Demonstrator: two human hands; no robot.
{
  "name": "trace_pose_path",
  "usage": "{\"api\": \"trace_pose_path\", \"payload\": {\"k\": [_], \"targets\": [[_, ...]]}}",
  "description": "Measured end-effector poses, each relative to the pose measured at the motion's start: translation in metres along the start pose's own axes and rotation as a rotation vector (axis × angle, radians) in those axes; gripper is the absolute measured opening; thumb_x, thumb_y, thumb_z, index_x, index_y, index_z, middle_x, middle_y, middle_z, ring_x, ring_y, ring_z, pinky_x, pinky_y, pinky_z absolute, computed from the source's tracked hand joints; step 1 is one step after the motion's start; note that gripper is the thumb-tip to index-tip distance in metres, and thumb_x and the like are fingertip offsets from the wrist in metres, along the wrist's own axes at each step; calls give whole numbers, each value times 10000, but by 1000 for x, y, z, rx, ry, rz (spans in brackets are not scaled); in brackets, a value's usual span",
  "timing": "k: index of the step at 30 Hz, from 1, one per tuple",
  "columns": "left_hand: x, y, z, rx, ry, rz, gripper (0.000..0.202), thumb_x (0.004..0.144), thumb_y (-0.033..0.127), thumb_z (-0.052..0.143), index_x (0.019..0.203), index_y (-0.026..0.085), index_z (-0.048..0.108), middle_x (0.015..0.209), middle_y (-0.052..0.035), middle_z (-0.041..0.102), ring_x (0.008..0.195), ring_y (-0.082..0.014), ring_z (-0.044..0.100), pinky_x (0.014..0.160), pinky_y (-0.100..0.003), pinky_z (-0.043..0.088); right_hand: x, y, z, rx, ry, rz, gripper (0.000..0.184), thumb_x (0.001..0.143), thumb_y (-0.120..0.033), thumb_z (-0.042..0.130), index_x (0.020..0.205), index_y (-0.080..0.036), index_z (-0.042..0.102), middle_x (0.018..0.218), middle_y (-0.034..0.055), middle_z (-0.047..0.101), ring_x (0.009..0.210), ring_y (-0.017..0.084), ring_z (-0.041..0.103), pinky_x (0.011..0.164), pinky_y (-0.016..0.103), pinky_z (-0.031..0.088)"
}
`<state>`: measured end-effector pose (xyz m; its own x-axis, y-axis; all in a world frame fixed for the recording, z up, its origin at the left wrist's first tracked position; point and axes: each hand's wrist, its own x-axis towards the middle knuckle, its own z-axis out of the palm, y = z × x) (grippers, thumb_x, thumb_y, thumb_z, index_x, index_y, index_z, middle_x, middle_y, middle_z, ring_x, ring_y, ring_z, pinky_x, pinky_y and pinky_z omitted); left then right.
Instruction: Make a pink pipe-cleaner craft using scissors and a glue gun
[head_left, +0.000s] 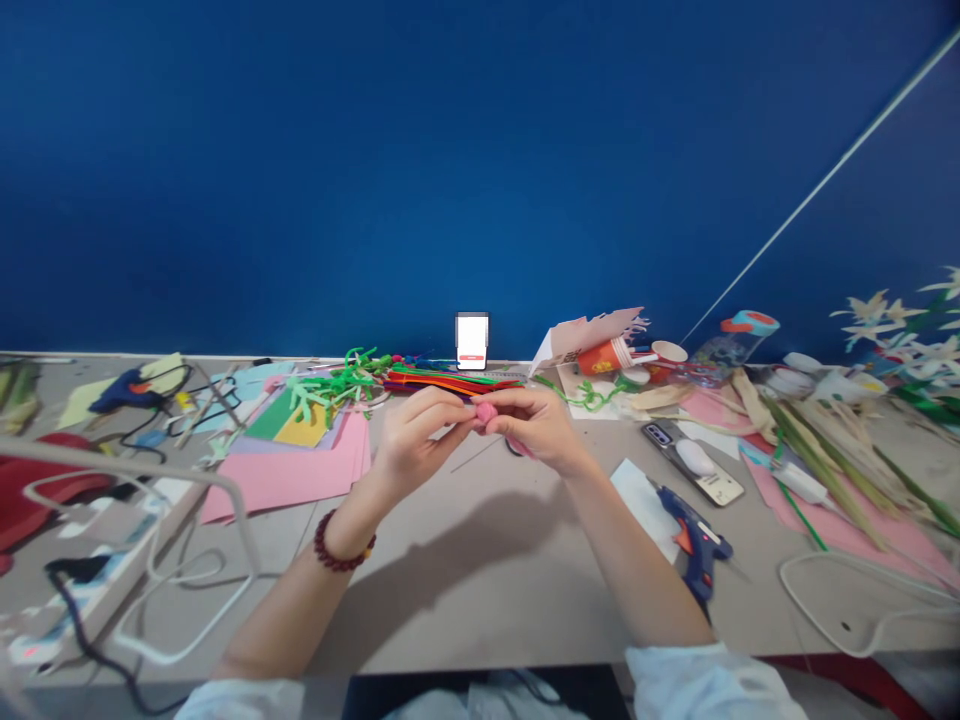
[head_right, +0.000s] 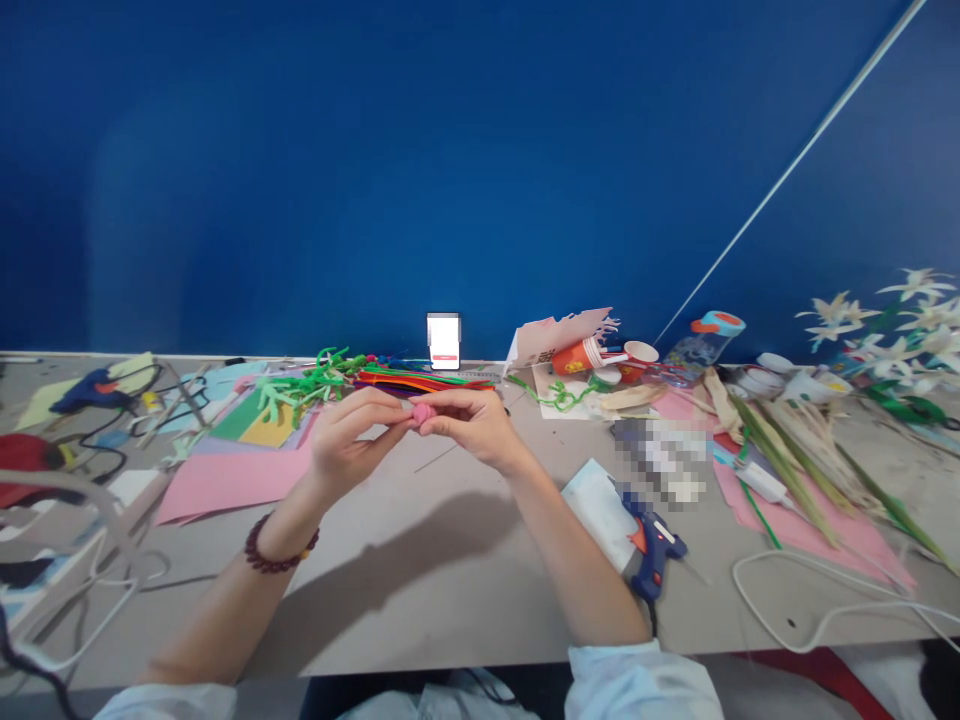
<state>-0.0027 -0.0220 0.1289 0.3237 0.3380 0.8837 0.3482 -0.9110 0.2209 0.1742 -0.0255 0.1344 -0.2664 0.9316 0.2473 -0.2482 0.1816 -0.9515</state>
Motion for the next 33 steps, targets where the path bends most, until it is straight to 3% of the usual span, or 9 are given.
{"api": "trace_pose_path", "payload": {"k": [7,11,17,24,29,33], "targets": [[2,-1,-1,-66,-41,-70,101,805,163,623,890,199,664,816,-42,669,748,-138,623,650,-272,528,3,4,-4,76,-62,111,265,623,-364,786,801,-177,726,723,41,694,630,151,645,556,271,549],[6,2,-4,-100,-61,-152,90,804,198,630,882,190,672,821,-53,653,754,-140,608,647,-266,519,6,13,-8,141,-154,159,258,662,-360,762,835,-175,715,720,21,690,640,125,640,620,254,544],[5,4,-3,-126,-92,-249,197,772,251,668,958,187,648,875,-63,634,791,-151,584,628,-267,511,8,21,-10,239,-182,204,273,695,-336,746,912,-182,687,728,2,670,594,89,599,582,219,504],[5,2,-3,-80,-78,-201,165,780,200,656,945,197,662,916,-62,621,857,-164,591,744,-316,509,9,23,-11,295,-185,203,259,679,-299,765,879,-175,656,680,-18,643,550,71,567,544,195,461],[5,2,-3,-118,-78,-205,97,798,173,631,887,185,671,897,-69,633,845,-158,605,734,-306,512,10,22,-10,302,-167,195,326,657,-312,779,903,-192,602,638,-35,627,533,76,557,518,195,443],[4,0,-2,-128,-74,-184,55,783,176,649,837,176,661,876,-65,656,836,-158,620,729,-298,519,9,18,-8,218,-132,174,298,613,-282,799,790,-179,582,619,-37,625,505,66,534,483,182,419]]}}
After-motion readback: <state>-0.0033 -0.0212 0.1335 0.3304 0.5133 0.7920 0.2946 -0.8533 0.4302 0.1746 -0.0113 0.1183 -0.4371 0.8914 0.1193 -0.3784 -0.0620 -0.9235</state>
